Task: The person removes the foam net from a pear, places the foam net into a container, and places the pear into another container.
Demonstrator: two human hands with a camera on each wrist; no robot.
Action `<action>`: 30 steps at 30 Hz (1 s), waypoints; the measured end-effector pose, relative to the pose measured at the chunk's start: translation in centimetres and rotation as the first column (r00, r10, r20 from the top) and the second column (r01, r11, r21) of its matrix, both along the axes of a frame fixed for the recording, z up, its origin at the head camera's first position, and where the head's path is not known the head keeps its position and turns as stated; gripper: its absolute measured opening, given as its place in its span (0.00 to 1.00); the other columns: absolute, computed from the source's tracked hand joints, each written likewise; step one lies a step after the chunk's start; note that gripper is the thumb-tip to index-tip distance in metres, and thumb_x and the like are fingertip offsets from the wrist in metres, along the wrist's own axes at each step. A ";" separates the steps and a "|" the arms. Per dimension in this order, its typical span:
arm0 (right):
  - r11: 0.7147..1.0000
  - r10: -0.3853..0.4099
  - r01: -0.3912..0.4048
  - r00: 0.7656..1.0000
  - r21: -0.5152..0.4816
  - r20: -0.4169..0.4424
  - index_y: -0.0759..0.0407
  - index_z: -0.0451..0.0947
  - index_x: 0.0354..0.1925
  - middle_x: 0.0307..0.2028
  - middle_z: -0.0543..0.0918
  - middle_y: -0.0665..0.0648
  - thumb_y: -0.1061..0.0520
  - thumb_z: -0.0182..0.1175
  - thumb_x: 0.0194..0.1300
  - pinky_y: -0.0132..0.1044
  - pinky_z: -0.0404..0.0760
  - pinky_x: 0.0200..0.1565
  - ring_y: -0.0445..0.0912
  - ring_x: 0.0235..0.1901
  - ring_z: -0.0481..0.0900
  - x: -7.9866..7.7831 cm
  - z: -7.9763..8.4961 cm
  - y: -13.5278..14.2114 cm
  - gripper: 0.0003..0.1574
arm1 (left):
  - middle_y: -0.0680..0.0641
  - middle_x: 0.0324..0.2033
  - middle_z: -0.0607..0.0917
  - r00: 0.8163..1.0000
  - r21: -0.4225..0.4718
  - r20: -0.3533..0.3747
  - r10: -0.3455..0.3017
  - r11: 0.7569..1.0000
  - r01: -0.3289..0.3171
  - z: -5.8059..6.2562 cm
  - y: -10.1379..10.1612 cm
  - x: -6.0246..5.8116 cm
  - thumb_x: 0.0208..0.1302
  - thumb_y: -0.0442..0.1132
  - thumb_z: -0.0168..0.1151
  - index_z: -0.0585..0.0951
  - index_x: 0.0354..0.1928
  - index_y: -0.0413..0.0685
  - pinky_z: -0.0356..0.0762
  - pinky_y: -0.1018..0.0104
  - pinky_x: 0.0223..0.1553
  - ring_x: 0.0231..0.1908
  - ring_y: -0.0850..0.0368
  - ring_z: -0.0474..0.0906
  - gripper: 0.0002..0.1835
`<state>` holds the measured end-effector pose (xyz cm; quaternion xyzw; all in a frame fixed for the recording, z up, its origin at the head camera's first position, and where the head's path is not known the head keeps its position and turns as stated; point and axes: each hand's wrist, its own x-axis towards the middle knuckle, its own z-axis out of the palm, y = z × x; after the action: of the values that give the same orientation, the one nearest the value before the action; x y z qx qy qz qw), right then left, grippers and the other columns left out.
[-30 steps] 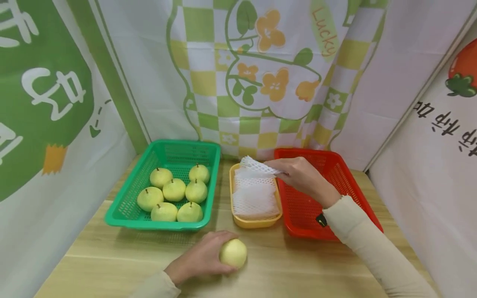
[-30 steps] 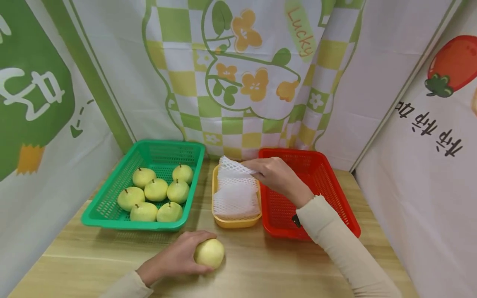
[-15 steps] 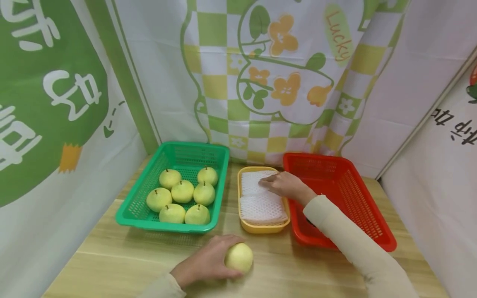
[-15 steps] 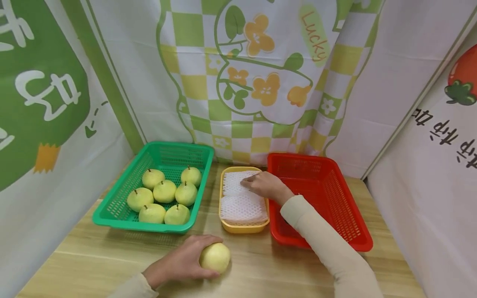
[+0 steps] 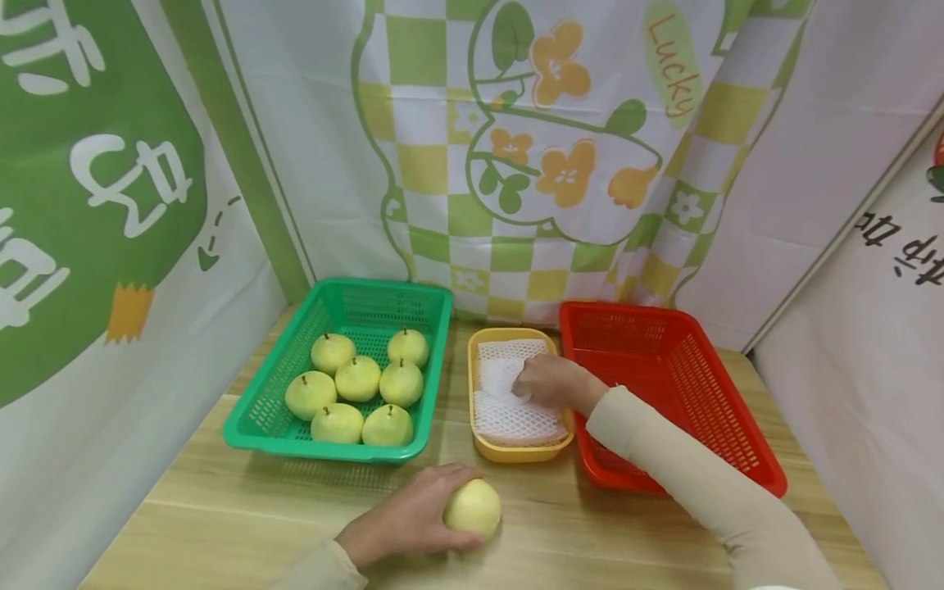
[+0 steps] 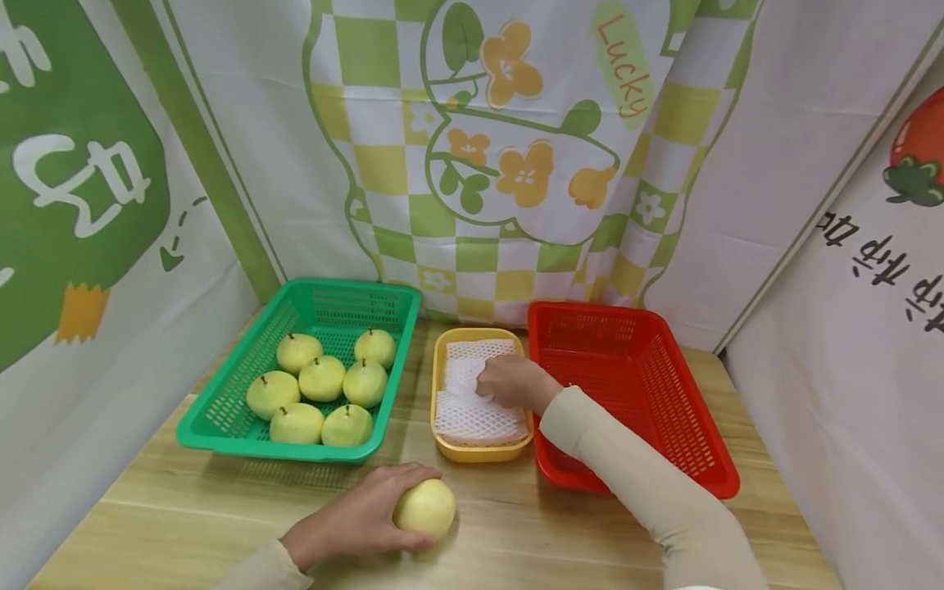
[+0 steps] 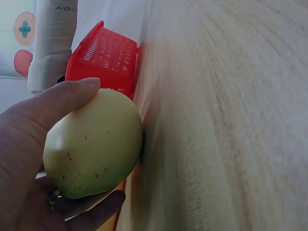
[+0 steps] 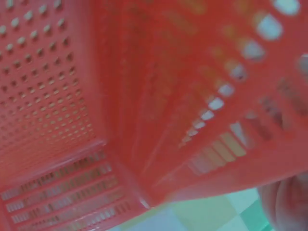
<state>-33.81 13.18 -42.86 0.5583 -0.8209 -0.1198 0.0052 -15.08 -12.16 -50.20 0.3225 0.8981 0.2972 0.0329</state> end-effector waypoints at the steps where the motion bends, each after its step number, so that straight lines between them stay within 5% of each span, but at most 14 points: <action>1: 0.999 -0.039 0.039 0.999 0.036 0.007 0.53 0.87 0.35 0.30 0.89 0.52 0.68 0.63 0.65 0.34 0.79 0.33 0.46 0.26 0.74 0.2 0.1 -0.2 0.12 | 0.48 0.59 0.86 1.000 0.001 0.007 -0.002 1.000 0.002 0.0 0.0 0.0 0.56 0.59 0.79 0.78 0.68 0.45 0.85 0.59 0.56 0.56 0.54 0.84 0.42; 6: 0.974 -0.209 0.200 0.974 0.108 0.083 0.53 0.87 0.45 0.37 0.91 0.54 0.64 0.61 0.62 0.37 0.81 0.35 0.47 0.29 0.75 1.4 1.2 -0.3 0.15 | 0.49 0.62 0.84 1.000 -0.027 0.017 -0.024 0.999 0.025 -0.1 -0.1 0.2 0.59 0.60 0.77 0.74 0.72 0.46 0.85 0.57 0.58 0.58 0.55 0.82 0.45; 9: 0.973 -0.233 0.230 0.966 0.036 0.115 0.55 0.86 0.49 0.38 0.91 0.57 0.63 0.61 0.60 0.40 0.82 0.35 0.48 0.30 0.78 2.4 2.5 0.2 0.18 | 0.50 0.63 0.82 0.999 -0.041 0.018 -0.038 0.998 0.039 -0.1 -0.3 0.4 0.60 0.60 0.77 0.72 0.75 0.46 0.84 0.55 0.60 0.59 0.55 0.80 0.47; 12: 0.971 -0.232 0.236 0.969 -0.045 0.083 0.57 0.85 0.58 0.50 0.91 0.60 0.59 0.63 0.66 0.46 0.89 0.39 0.53 0.32 0.86 3.9 4.2 0.9 0.22 | 0.50 0.63 0.82 0.999 -0.031 0.019 -0.047 0.998 0.047 -0.2 -0.5 0.5 0.59 0.60 0.77 0.71 0.76 0.47 0.84 0.55 0.60 0.59 0.56 0.80 0.47; 16: 0.945 -0.305 0.311 0.950 -0.105 0.071 0.59 0.77 0.70 0.68 0.82 0.61 0.49 0.64 0.73 0.53 0.90 0.53 0.60 0.48 0.90 6.4 6.2 2.1 0.32 | 0.51 0.62 0.82 0.999 -0.014 0.012 -0.051 0.999 0.051 -0.3 -0.6 0.5 0.59 0.59 0.78 0.71 0.75 0.47 0.84 0.56 0.59 0.58 0.57 0.80 0.47; 19: 0.916 -0.370 0.382 0.923 -0.126 0.106 0.62 0.68 0.76 0.75 0.74 0.64 0.41 0.62 0.76 0.55 0.84 0.63 0.62 0.65 0.82 8.7 6.7 3.3 0.42 | 0.52 0.61 0.83 0.998 0.013 0.026 -0.050 0.999 0.050 -0.3 -0.6 0.3 0.57 0.58 0.80 0.71 0.73 0.48 0.84 0.59 0.58 0.57 0.58 0.81 0.46; 23: 0.880 -0.413 0.442 0.894 -0.176 0.175 0.64 0.57 0.81 0.81 0.62 0.67 0.33 0.60 0.75 0.59 0.75 0.72 0.64 0.78 0.66 11.6 5.7 4.8 0.55 | 0.54 0.59 0.84 0.998 0.052 0.046 -0.052 0.997 0.049 -0.1 -0.6 0.2 0.56 0.55 0.81 0.71 0.70 0.50 0.84 0.62 0.56 0.56 0.61 0.81 0.44; 30: 0.809 -0.444 0.507 0.859 -0.299 0.254 0.63 0.43 0.85 0.85 0.50 0.65 0.28 0.58 0.73 0.62 0.62 0.79 0.62 0.83 0.52 14.7 1.6 6.2 0.64 | 0.54 0.58 0.84 0.998 0.063 0.035 -0.060 0.996 0.058 0.1 -0.7 0.0 0.54 0.53 0.82 0.73 0.69 0.50 0.84 0.63 0.56 0.55 0.61 0.81 0.43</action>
<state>-19.12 19.33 -41.26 0.3321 -0.9397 0.0815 0.0049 -15.05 -12.84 -50.10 0.3442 0.8778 0.3297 0.0484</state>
